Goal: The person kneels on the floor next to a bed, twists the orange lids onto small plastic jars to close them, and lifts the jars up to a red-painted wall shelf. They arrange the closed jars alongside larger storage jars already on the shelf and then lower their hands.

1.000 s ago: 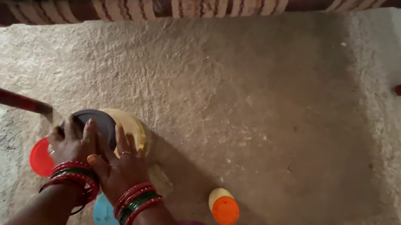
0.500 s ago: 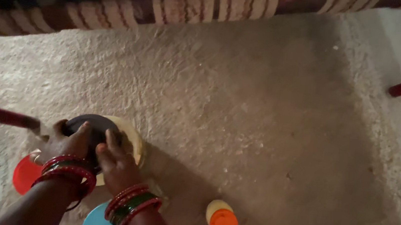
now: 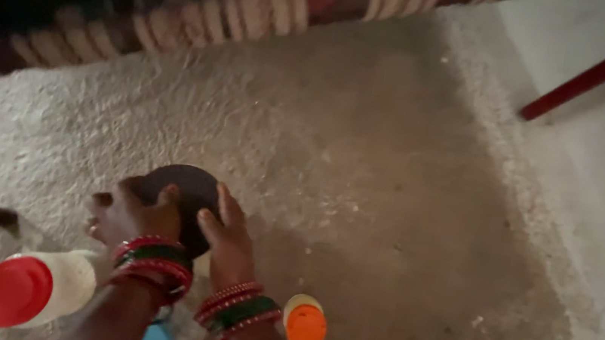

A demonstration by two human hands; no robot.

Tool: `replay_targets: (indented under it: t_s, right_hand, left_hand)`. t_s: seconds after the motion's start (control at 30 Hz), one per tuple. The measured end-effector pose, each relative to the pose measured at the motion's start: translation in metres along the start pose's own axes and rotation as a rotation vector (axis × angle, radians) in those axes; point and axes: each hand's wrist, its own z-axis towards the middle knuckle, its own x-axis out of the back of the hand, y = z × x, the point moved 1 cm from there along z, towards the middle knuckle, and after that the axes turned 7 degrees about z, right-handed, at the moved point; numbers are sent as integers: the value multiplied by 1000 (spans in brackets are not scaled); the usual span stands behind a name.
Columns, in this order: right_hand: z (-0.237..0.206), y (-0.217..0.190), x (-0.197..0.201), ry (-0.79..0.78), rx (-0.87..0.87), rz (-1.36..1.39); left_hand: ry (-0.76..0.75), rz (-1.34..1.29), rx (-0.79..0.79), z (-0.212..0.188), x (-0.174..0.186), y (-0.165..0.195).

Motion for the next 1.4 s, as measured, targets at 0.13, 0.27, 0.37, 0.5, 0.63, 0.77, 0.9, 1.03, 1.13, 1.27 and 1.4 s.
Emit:
replay_targets:
  t_s: [0.13,0.27,0.37,0.5,0.63,0.77,0.9,1.03,1.13,1.27,1.4]
  right_hand:
    - [-22,-63,35,137,48,77]
    - [-50,-123,79,265,115,-14]
    - [-75,-158,130,276,326,-174]
    - [-84,-202,187,392,637,-135]
    - [-112,-293,246,541,835,-609]
    - [-176,-400,254,750,813,-719]
    - [-217,-510,229,983,788,-686]
    - [-242,-602,204,1069,780,-632]
    - [-254,-657,194,1142,779,-654]
    - [-270,-707,175,1193,818,-663]
    - [-281,-755,155,1224,840,-687]
  left_hand:
    - [10,-85,-61,-42,1,35]
    - [29,-150,-191,-103,17,66]
    - [98,-114,-266,-155,35,96]
    - [131,-567,-415,-231,67,148]
    - [-65,-429,-498,-292,133,206]
    - [-161,-395,-532,-369,237,252]
    - [-269,-425,-670,-414,348,291]
    - [-304,-520,-757,-438,430,321]
    - [-272,-617,-806,-452,473,340]
    - [-207,-693,-860,-461,518,353]
    - [-323,-634,-860,-466,556,368]
